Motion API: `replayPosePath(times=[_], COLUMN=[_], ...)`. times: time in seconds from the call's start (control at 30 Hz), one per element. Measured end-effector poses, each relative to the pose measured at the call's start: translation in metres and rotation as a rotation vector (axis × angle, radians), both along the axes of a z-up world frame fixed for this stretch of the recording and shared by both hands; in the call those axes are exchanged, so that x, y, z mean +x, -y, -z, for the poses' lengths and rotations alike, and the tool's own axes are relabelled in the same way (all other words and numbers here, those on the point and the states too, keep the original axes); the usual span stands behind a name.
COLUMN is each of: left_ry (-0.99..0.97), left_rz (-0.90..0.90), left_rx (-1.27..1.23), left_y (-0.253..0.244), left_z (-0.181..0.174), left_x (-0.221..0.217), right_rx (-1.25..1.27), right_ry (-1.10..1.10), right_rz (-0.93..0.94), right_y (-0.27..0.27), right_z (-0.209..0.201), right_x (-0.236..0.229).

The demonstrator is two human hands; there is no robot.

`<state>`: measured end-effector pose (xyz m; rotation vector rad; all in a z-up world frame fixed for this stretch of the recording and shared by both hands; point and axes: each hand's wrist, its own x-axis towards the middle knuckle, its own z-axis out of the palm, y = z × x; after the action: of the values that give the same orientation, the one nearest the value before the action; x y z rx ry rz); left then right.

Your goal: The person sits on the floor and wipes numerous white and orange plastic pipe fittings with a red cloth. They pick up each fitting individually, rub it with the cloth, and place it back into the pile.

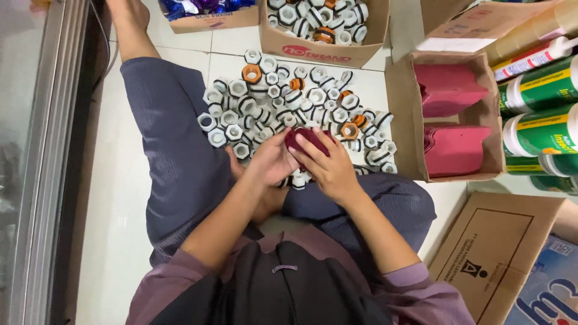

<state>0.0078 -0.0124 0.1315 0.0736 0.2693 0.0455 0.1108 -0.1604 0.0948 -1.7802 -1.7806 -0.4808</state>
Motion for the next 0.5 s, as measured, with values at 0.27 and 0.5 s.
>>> replayPosePath(times=[0.27,0.5], left_ry=[-0.059,-0.096], left_rz=[-0.006,-0.352], left_rx=[0.154,0.762], left_y=[-0.006,0.012], left_z=[0.011,0.043], left_x=[-0.012,-0.013], right_rx=[0.071,-0.041], right_ry=[-0.246,-0.594], right_rz=[0.066,0.097], right_y=[0.007,-0.025], right_z=[-0.015,-0.048], right_x=[0.022,-0.029])
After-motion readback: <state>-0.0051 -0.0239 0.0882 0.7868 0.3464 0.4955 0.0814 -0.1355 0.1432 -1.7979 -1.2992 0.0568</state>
